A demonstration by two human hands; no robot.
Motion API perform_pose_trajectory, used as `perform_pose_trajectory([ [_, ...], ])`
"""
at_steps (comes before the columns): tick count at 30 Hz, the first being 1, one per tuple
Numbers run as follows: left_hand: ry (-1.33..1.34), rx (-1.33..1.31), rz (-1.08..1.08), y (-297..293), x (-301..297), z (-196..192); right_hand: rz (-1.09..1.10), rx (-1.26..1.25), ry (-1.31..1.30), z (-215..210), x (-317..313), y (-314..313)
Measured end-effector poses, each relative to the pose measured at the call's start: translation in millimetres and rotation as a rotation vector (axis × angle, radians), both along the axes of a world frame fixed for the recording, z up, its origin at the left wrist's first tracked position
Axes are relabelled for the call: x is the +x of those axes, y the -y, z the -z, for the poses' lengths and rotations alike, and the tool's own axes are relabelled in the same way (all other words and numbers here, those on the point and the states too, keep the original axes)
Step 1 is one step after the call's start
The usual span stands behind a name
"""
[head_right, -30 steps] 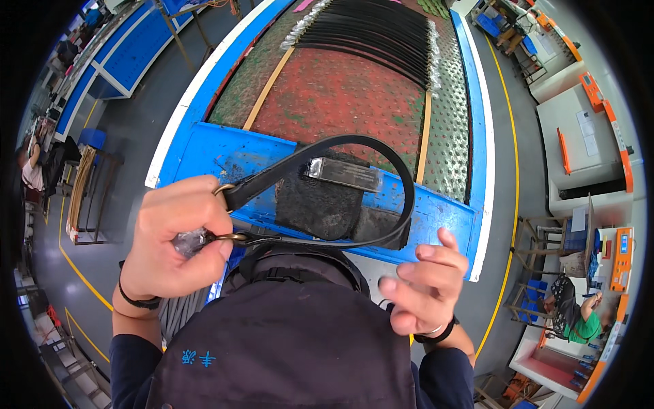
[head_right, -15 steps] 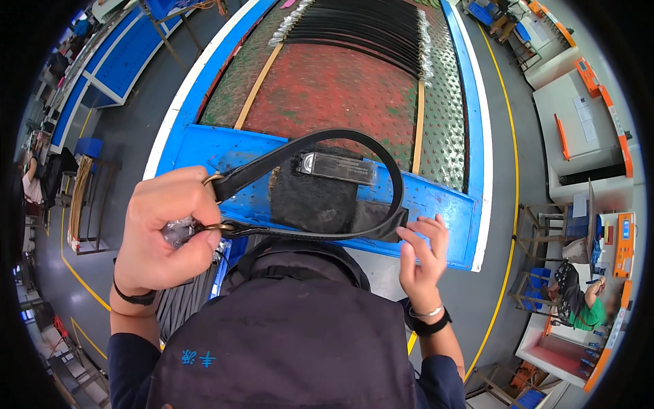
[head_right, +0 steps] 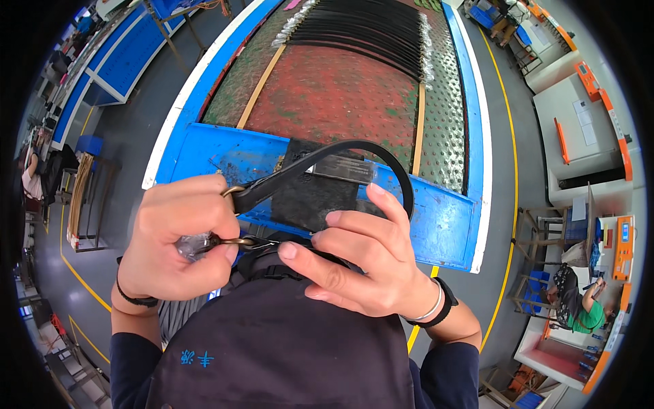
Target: The person attaches a metal clasp to the end of a black belt using pliers. They repeatedly pick up belts from a conveyor belt, secure the clasp, and place the finished belt back onto the conveyor.
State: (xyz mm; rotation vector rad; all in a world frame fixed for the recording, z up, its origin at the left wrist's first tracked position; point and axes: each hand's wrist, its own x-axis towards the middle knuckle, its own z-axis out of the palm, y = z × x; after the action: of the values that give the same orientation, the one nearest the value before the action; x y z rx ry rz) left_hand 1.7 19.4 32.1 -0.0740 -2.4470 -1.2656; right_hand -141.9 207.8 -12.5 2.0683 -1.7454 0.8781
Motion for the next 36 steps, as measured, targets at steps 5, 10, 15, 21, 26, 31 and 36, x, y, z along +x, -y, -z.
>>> perform_pose_trajectory([
  [5, -0.026, -0.046, -0.029, 2.3, 3.0, 2.1, -0.05, -0.117, 0.118, 5.8, -5.6, -18.8],
  [10, -0.12, -0.27, -0.052, 9.0, 6.1, 9.0, 0.157, -0.187, 0.248, 49.5, -13.7, -59.0],
  [15, -0.274, -0.345, -0.008, 10.0, 0.7, 12.5, 0.588, 0.285, 0.326, 160.7, -25.4, -81.7],
  [21, -0.324, -0.365, -0.02, 10.5, -2.4, 14.7, 0.71, 0.404, 0.224, 186.2, -27.1, -99.4],
  [26, -0.282, -0.384, -0.022, 9.6, -3.6, 13.9, 0.59, 0.02, 0.315, 93.1, -33.3, -83.0],
  [31, -0.264, -0.383, 0.004, 4.3, -7.4, 12.6, 0.198, -0.051, 0.161, 11.8, -14.2, -44.7],
  [36, -0.255, -0.42, 0.032, 4.4, -2.1, 10.5, 0.015, 0.007, 0.108, -0.5, -6.8, -12.7],
])
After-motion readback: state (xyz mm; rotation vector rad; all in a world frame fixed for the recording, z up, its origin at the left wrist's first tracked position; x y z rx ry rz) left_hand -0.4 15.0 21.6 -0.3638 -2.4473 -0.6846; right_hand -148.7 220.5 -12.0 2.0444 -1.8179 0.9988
